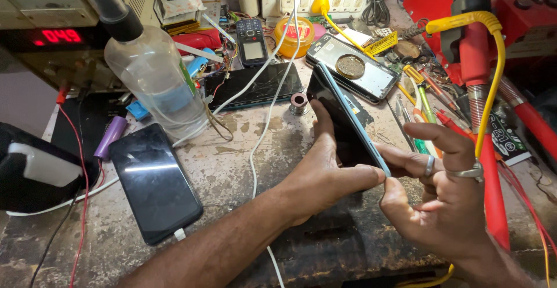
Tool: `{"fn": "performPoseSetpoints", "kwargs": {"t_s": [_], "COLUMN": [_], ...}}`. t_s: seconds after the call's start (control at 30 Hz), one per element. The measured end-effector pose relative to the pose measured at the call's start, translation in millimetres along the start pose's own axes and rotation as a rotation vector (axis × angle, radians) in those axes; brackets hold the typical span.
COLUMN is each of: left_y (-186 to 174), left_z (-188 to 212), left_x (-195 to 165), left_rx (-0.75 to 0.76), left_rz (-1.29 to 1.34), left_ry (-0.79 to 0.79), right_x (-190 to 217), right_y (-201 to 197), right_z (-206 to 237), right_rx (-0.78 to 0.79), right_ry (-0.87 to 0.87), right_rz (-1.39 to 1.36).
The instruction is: The person removes the back cover of a smartphone, then uses a screwdriver and tweezers to detach internal components and lift the motherboard from the chassis. The device remains partially disassembled on the workbench.
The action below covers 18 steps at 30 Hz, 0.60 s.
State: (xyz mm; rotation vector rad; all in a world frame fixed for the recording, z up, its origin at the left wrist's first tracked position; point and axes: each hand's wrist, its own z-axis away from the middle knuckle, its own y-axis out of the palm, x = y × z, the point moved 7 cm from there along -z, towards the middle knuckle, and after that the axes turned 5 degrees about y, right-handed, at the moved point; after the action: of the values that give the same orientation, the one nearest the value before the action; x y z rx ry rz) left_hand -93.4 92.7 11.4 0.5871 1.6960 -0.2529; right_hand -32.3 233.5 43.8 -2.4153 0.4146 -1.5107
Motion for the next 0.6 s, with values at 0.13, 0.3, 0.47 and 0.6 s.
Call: {"fn": "performPoseSetpoints", "kwargs": {"t_s": [0.13,0.3,0.47,0.6], "left_y": [-5,-12,-14,-5], "left_z": [-5,-5,-6,-8], "left_x": [13,21,16,19], "left_rx": [-0.043,-0.092,-0.125,0.005], "left_rz": [-0.022,-0.174,-0.284,0.125], "left_ry": [-0.018,-0.085,-0.055,-0.080], "right_x": [-10,-17,-17,-28], "right_y": [8,15,13,6], "right_z": [-2,-5,-8,-10], "right_rx": [-0.015,0.002,-0.004,0.028], "right_ry": [0.015,-0.008,-0.040,0.115], "right_rz": [-0.005,0.016,0.088,-0.095]}}
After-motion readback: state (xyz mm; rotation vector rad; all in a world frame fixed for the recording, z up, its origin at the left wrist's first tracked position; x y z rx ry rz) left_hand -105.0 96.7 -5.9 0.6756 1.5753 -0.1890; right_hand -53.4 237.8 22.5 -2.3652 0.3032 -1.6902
